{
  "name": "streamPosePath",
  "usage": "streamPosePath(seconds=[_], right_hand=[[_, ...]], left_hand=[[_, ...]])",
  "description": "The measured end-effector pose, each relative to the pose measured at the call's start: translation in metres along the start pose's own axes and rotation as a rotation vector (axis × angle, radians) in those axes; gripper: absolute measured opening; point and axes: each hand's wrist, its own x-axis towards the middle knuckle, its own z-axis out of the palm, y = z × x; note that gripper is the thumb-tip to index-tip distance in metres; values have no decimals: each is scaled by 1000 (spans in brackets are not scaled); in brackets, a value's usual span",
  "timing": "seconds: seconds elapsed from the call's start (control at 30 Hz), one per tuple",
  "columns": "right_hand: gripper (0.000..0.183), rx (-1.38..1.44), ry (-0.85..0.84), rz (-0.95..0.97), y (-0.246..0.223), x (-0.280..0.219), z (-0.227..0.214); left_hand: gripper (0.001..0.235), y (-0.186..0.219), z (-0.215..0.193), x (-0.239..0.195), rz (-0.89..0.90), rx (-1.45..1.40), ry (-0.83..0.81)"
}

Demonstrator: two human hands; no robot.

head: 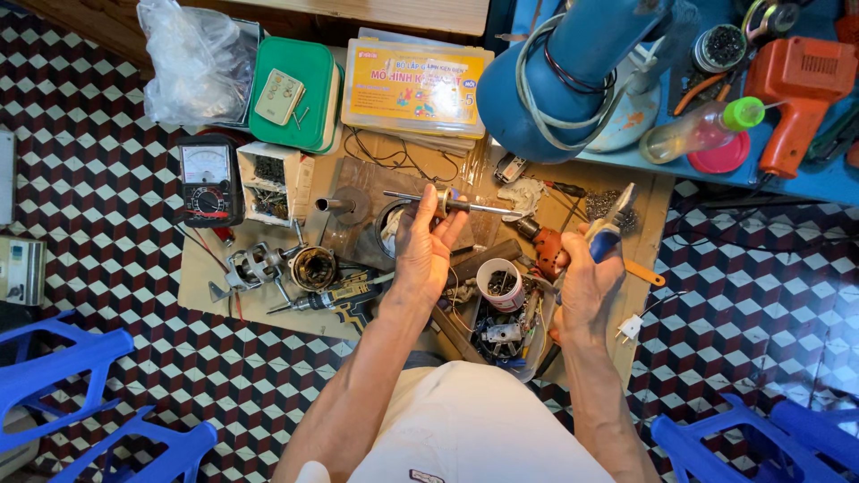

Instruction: The person disassembles a small motor, cleans the rotor with a cloth, applies lubricant, and reassembles the motor using pliers and a screwdriver. The person handles the motor housing, rotor, and various tools throughout the process.

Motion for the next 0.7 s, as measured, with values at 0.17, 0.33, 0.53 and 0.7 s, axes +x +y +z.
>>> streamPosePath(seconds=[0.17,0.33,0.53,0.7], right_hand=[[26,-34,16,-14,10,-9,3],[27,16,-26,48,25,-23,16],[24,-275,-134,31,29,-25,26],[27,-13,-3,22,17,-20,17]], left_hand=[[20,-4,-4,-3,1,10,-15],[21,-2,-4,-5,8,16,-8],[24,-6,2,-12,26,26,-42],[28,-5,3,-18,19,24,-27]])
